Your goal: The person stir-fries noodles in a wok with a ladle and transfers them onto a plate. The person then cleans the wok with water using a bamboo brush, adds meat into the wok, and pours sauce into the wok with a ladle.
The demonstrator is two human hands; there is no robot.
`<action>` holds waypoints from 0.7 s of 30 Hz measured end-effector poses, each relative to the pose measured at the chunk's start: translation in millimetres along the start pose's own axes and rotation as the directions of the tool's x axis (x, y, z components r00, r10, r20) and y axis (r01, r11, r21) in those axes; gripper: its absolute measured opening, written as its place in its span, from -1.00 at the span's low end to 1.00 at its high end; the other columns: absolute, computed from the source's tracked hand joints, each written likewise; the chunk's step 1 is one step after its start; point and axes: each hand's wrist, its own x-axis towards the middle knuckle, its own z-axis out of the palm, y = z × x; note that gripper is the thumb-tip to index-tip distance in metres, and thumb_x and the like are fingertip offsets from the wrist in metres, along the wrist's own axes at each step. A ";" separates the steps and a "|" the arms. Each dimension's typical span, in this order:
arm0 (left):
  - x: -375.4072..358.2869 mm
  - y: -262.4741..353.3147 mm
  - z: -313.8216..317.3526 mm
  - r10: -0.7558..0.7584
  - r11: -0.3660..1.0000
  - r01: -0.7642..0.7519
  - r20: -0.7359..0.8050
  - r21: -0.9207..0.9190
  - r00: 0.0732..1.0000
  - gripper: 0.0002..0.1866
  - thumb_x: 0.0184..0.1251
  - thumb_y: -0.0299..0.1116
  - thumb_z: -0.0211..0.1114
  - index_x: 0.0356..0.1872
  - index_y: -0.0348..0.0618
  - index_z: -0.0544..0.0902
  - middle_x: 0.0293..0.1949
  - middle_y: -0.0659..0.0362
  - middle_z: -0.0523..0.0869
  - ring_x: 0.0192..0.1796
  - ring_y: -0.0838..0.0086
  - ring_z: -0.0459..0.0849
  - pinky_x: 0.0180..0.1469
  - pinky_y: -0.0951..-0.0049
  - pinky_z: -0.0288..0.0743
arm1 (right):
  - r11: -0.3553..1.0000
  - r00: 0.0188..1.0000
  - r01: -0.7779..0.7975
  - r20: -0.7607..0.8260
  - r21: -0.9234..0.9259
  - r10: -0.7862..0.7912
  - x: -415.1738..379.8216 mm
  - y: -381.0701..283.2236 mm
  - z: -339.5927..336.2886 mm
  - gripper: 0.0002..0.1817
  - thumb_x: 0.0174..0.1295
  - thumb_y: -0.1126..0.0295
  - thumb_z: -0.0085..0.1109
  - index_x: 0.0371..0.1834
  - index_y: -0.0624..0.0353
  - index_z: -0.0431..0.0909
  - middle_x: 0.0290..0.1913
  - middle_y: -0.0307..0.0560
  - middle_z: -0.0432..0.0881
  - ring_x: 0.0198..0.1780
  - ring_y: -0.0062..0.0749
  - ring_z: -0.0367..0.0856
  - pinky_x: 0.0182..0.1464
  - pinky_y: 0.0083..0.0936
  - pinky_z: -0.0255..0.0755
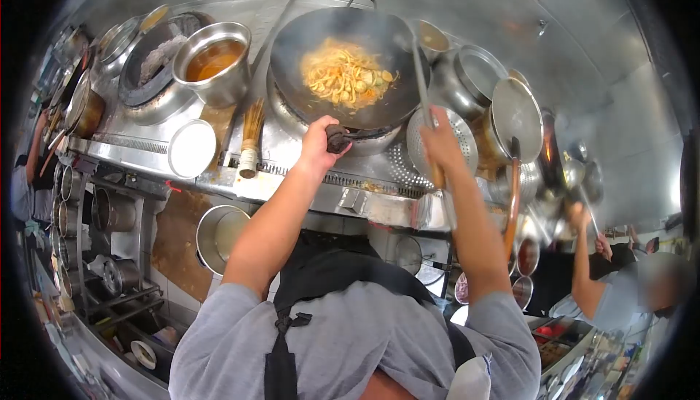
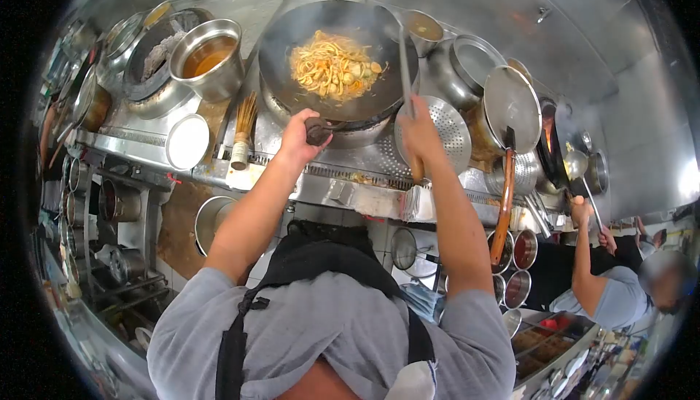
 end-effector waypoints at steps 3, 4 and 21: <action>-2.1 1.8 3.3 -0.018 1.000 0.018 -0.056 0.003 0.998 -0.86 0.13 -0.29 0.20 -0.32 -0.06 0.52 -0.36 0.08 0.64 -0.30 0.29 0.63 -0.23 0.19 0.57 | 0.988 0.989 -0.091 0.125 0.124 0.076 56.0 -21.1 39.4 -0.40 0.23 0.38 0.14 0.33 -0.02 0.13 -0.54 -0.25 0.39 -0.67 -0.58 0.34 -0.70 -0.56 0.25; -0.6 1.1 2.8 -0.018 1.000 0.018 -0.052 -0.001 0.998 -0.86 0.13 -0.29 0.20 -0.32 -0.06 0.52 -0.36 0.08 0.64 -0.30 0.29 0.63 -0.23 0.19 0.57 | 0.989 0.979 -0.089 0.192 0.122 0.065 54.2 -25.1 54.2 -0.42 0.23 0.38 0.13 0.31 -0.05 0.15 -0.54 -0.25 0.39 -0.66 -0.58 0.35 -0.69 -0.56 0.26; -28.0 -7.7 6.9 0.001 0.999 0.000 0.025 -0.036 1.000 -0.87 0.11 -0.27 0.22 -0.36 -0.03 0.55 -0.40 0.15 0.65 -0.30 0.33 0.63 -0.19 0.21 0.51 | 0.951 0.804 -0.281 0.573 0.132 0.158 -176.5 10.1 -36.8 -0.34 0.27 0.48 0.07 0.44 0.05 0.07 -0.50 -0.30 0.36 -0.60 -0.68 0.33 -0.56 -0.72 0.25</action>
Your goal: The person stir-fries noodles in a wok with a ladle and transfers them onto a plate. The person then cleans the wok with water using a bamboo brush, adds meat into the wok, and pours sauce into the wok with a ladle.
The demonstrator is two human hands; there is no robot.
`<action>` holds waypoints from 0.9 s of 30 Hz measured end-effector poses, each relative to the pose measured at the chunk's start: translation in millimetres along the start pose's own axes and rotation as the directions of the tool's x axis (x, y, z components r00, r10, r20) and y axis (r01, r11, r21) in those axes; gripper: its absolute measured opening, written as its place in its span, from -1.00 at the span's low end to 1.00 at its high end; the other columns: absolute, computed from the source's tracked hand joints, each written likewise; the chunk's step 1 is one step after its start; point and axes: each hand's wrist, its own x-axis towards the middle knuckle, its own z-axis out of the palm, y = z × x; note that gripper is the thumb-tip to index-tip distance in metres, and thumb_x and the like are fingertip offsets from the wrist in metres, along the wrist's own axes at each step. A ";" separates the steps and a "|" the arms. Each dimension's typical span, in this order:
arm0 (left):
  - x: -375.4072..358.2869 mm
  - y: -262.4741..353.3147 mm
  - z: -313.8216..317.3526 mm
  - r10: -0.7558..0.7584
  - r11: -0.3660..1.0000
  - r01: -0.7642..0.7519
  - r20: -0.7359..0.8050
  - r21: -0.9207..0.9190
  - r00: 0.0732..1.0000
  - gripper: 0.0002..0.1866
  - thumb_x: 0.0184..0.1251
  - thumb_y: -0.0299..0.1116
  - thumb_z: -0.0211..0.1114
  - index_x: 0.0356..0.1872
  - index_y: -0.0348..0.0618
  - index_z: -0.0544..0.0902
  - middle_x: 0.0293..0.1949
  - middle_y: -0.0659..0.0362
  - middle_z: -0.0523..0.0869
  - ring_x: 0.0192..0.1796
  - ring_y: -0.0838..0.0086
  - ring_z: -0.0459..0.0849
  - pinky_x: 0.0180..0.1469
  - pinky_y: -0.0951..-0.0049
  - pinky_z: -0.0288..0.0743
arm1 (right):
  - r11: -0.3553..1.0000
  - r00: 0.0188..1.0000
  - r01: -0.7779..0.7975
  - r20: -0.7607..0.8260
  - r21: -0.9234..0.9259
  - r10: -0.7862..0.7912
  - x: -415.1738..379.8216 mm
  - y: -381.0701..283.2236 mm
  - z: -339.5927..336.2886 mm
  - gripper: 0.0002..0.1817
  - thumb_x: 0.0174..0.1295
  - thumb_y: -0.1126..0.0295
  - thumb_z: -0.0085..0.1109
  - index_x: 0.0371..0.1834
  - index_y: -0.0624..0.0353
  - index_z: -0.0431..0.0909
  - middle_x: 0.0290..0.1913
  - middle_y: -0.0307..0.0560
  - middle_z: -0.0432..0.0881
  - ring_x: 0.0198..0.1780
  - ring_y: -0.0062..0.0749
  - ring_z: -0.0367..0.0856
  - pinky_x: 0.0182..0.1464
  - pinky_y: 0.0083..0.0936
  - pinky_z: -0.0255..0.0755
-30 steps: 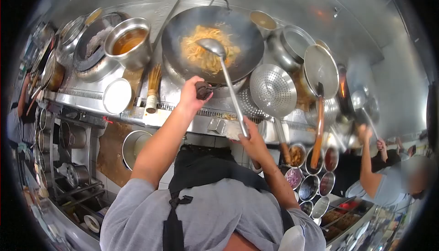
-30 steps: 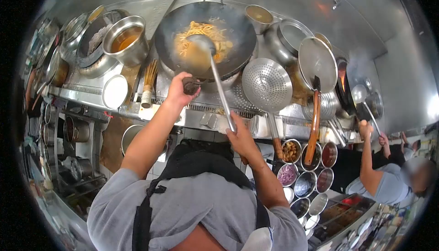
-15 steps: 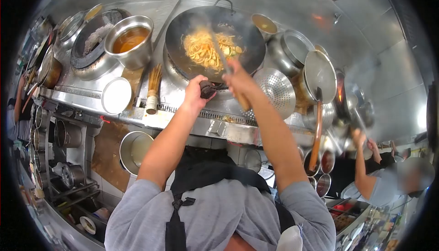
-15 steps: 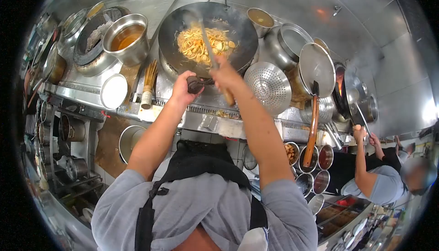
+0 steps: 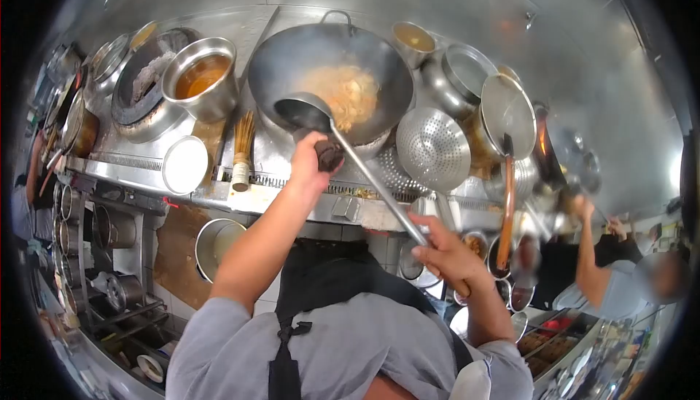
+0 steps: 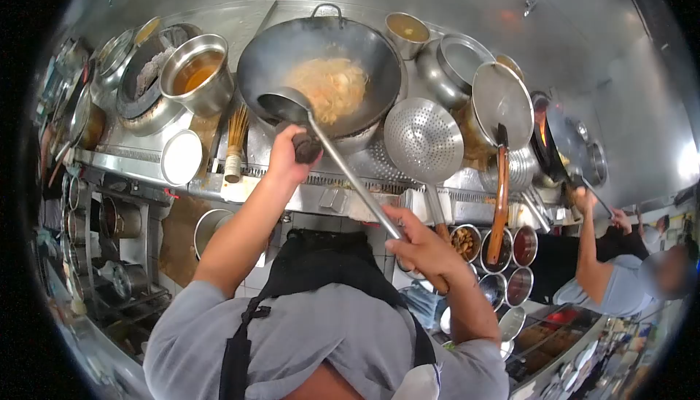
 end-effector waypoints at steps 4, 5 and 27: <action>-9.2 -14.7 -14.2 0.064 0.998 -0.064 -0.002 -0.005 0.998 -0.83 0.10 -0.26 0.28 -0.34 -0.05 0.54 -0.30 0.16 0.62 -0.12 0.35 0.61 0.00 0.19 0.46 | 0.745 0.884 0.184 -0.224 -0.641 -0.411 51.2 53.2 -27.0 -0.32 0.27 0.44 0.09 0.45 0.05 0.04 -0.24 0.00 0.61 -0.25 -0.20 0.60 -0.11 -0.31 0.45; -15.8 -24.5 -32.8 0.049 0.999 -0.049 0.047 -0.007 0.998 -0.83 0.10 -0.27 0.30 -0.33 -0.03 0.53 -0.22 0.17 0.60 -0.02 0.33 0.57 0.08 0.15 0.39 | 0.750 0.873 0.171 -0.254 -0.639 -0.416 53.2 47.1 -25.7 -0.32 0.27 0.44 0.09 0.45 0.05 0.04 -0.24 0.00 0.61 -0.25 -0.20 0.60 -0.11 -0.31 0.45; -64.6 -30.2 -32.5 0.065 0.998 -0.065 0.015 0.022 0.998 -0.84 0.08 -0.28 0.25 -0.33 -0.07 0.57 -0.31 0.17 0.67 -0.21 0.33 0.63 -0.15 0.24 0.49 | 0.807 0.917 0.162 -0.216 -0.568 -0.336 44.2 25.1 -1.7 -0.34 0.29 0.37 0.04 0.44 0.02 0.03 -0.16 0.37 0.59 -0.11 0.22 0.60 0.03 -0.22 0.42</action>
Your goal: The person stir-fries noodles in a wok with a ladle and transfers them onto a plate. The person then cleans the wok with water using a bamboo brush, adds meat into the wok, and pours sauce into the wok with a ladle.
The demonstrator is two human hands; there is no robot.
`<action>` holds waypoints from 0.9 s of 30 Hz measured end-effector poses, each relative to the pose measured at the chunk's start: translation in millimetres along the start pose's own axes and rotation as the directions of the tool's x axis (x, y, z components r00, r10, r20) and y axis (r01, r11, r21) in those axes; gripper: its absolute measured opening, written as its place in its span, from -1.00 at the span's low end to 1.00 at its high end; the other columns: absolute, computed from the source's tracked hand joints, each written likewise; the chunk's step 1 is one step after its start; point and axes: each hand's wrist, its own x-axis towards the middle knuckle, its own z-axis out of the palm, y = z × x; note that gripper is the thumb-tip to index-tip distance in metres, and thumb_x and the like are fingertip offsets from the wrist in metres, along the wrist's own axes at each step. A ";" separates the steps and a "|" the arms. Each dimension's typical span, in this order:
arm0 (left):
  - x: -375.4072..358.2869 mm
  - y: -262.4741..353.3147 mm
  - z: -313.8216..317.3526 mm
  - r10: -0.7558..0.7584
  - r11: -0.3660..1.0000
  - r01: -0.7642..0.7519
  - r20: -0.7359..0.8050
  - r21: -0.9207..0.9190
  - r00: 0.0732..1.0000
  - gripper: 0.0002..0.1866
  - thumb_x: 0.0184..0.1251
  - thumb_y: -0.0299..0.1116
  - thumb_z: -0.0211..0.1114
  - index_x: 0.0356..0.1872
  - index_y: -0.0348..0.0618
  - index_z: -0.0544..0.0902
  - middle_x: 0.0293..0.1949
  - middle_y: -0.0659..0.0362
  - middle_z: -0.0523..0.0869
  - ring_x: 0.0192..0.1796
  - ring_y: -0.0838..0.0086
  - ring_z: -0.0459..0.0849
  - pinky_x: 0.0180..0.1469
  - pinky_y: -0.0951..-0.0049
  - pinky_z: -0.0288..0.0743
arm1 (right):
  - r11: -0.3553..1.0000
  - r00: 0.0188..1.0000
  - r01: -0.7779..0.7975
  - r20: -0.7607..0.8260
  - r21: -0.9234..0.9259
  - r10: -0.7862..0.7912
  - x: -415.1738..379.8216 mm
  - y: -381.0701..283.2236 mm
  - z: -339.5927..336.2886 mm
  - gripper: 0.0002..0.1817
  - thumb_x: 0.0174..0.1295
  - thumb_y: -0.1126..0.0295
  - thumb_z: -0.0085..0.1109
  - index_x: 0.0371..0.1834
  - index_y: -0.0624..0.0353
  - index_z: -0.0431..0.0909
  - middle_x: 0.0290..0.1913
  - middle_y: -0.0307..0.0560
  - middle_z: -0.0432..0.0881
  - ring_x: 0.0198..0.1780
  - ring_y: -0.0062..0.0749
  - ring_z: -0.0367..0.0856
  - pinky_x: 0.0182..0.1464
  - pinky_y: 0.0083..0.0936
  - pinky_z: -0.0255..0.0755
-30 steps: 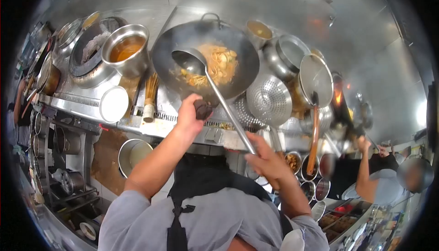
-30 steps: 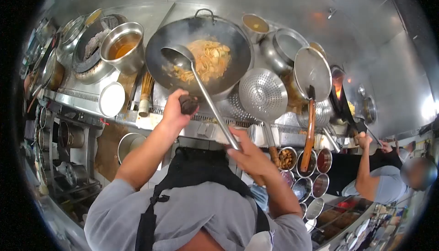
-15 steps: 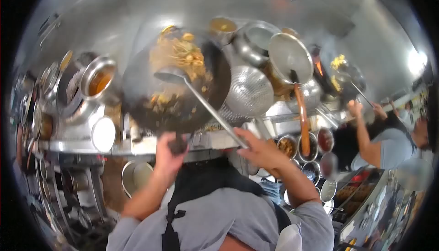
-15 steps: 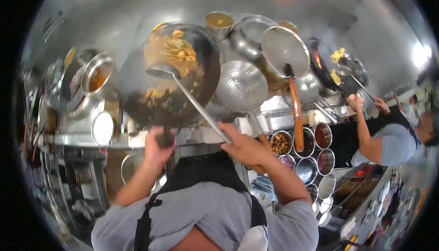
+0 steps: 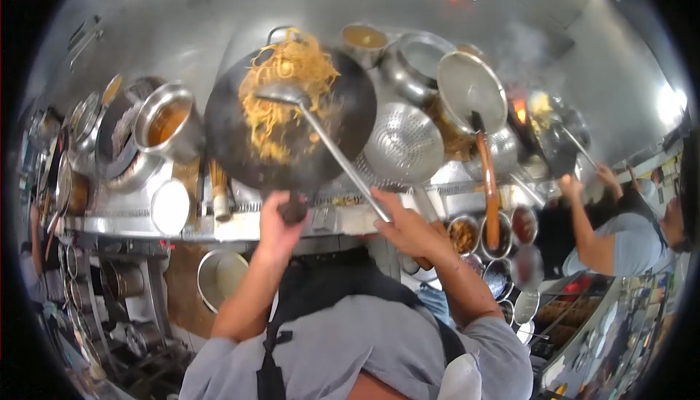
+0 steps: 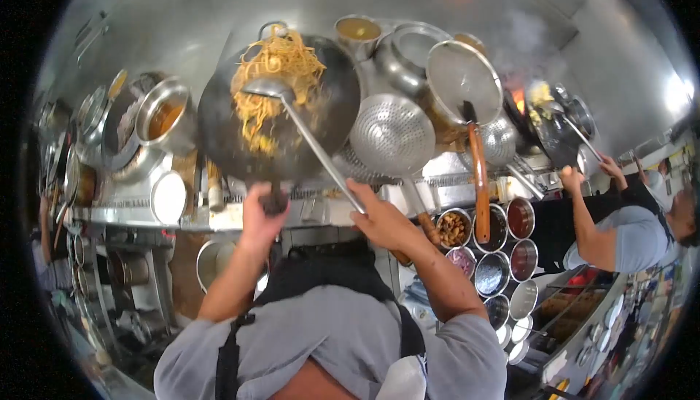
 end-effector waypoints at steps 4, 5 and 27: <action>66.2 28.0 27.7 -0.120 0.992 0.119 -0.022 -0.041 0.993 -0.86 0.12 -0.30 0.22 -0.36 -0.11 0.55 -0.34 0.11 0.65 -0.29 0.30 0.61 -0.18 0.22 0.51 | 0.926 0.897 0.377 -0.245 -0.015 -0.369 15.5 47.0 48.2 -0.36 0.26 0.42 0.08 0.42 0.05 0.10 -0.18 0.32 0.58 -0.09 0.21 0.59 0.01 -0.31 0.42; 74.4 31.7 29.1 -0.114 0.992 0.113 -0.035 -0.048 0.993 -0.86 0.12 -0.30 0.22 -0.36 -0.11 0.55 -0.34 0.11 0.65 -0.29 0.30 0.61 -0.18 0.22 0.51 | 0.976 0.958 0.217 -0.195 0.025 -0.208 17.7 45.9 54.4 -0.35 0.26 0.42 0.08 0.43 0.07 0.10 -0.08 0.31 0.56 -0.01 0.19 0.57 0.05 -0.33 0.41; 25.6 22.8 12.1 -0.047 0.998 0.049 -0.039 0.042 0.998 -0.67 0.15 -0.22 0.24 -0.11 -0.17 0.52 -0.29 0.02 0.65 -0.28 0.24 0.64 -0.20 0.20 0.56 | 0.838 0.949 -0.254 0.291 0.482 0.120 -18.3 -1.5 -8.5 -0.35 0.28 0.46 0.05 0.44 0.07 0.06 -0.01 -0.03 0.53 -0.41 -0.61 0.41 -0.44 -0.63 0.34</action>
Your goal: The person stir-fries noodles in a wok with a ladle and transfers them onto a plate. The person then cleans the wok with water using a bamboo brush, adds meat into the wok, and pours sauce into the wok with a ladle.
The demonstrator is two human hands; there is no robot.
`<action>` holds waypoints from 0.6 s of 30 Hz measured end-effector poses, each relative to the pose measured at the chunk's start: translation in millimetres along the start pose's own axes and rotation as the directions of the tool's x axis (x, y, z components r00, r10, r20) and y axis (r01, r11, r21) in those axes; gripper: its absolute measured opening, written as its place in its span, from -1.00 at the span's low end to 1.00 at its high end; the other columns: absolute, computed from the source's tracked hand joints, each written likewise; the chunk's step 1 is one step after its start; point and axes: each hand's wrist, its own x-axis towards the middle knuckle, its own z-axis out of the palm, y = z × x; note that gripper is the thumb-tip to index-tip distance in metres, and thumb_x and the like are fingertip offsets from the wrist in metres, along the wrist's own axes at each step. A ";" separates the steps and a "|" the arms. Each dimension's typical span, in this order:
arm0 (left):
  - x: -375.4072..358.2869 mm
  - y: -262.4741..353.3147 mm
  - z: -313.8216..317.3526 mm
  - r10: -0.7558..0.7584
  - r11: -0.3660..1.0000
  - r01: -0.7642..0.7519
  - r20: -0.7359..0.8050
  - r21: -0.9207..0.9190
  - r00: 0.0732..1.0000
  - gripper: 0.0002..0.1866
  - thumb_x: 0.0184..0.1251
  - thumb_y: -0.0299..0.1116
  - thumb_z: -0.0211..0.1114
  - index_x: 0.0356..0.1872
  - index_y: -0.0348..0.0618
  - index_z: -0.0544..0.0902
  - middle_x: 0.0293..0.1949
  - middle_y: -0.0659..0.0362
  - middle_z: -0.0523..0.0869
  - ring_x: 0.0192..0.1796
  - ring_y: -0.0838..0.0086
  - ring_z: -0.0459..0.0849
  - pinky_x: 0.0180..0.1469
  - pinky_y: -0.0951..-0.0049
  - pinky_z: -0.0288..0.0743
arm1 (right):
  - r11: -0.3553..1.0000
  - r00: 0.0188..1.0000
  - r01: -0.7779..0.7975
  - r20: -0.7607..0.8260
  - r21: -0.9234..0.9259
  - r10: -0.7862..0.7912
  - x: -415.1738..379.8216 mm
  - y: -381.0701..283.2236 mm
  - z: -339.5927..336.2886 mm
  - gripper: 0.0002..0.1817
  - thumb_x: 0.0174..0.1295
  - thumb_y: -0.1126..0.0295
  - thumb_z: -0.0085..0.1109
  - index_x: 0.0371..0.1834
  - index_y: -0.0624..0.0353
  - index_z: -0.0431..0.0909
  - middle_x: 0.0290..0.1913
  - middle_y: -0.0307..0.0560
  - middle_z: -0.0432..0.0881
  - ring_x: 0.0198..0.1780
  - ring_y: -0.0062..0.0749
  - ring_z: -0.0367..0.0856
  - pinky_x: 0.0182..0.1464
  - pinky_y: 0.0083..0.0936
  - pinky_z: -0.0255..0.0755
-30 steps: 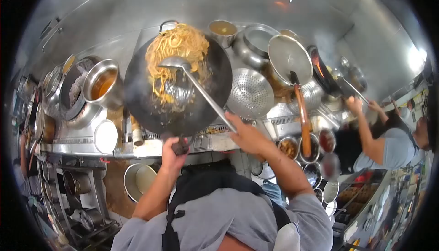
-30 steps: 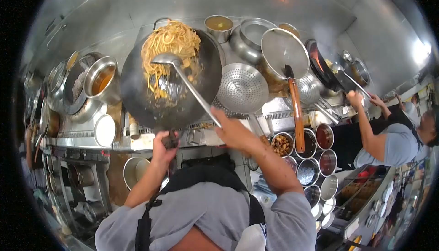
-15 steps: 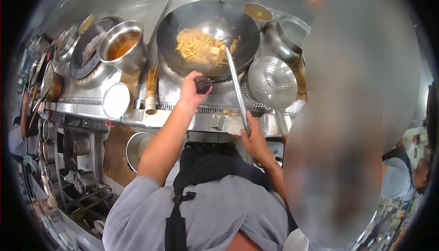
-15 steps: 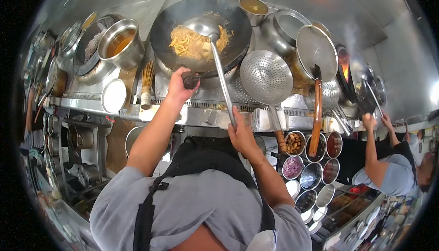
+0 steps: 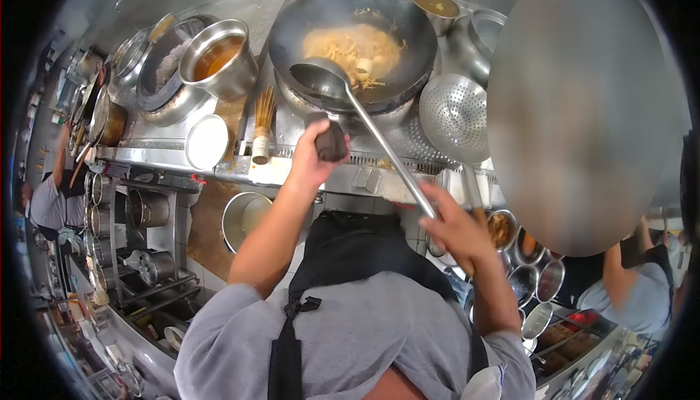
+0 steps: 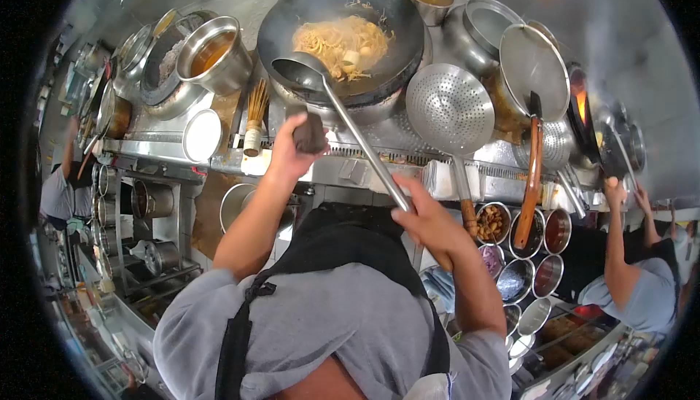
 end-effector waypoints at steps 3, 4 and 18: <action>-26.7 -29.0 -58.9 -0.047 0.992 0.030 0.137 0.120 0.990 -0.62 0.14 -0.23 0.24 -0.09 -0.27 0.51 -0.26 -0.05 0.68 -0.25 0.20 0.67 -0.19 0.20 0.58 | 0.995 0.997 0.082 0.011 -0.051 -0.081 44.6 19.3 -0.2 -0.32 0.26 0.42 0.08 0.44 0.01 0.06 -0.33 -0.10 0.51 -0.57 -0.60 0.35 -0.56 -0.59 0.28; -34.7 -38.2 -81.1 -0.109 0.987 0.094 0.116 0.131 0.987 -0.61 0.12 -0.23 0.25 -0.08 -0.26 0.52 -0.23 -0.07 0.67 -0.24 0.19 0.67 -0.17 0.22 0.59 | 0.974 0.983 0.159 -0.069 -0.164 -0.172 55.3 22.9 5.5 -0.33 0.26 0.42 0.07 0.44 0.00 0.06 -0.42 -0.15 0.44 -0.61 -0.58 0.34 -0.58 -0.58 0.27; -192.9 -161.2 -214.7 -0.148 0.970 0.213 -0.415 0.115 0.898 -0.57 0.00 -0.36 0.27 -0.07 -0.34 0.49 -0.29 -0.07 0.67 -0.32 0.21 0.67 -0.18 0.25 0.62 | 0.896 0.980 0.198 -0.088 0.398 -0.178 40.5 64.7 -23.9 -0.33 0.32 0.51 -0.01 0.47 0.00 -0.04 -0.56 -0.25 0.36 -0.71 -0.63 0.28 -0.70 -0.64 0.24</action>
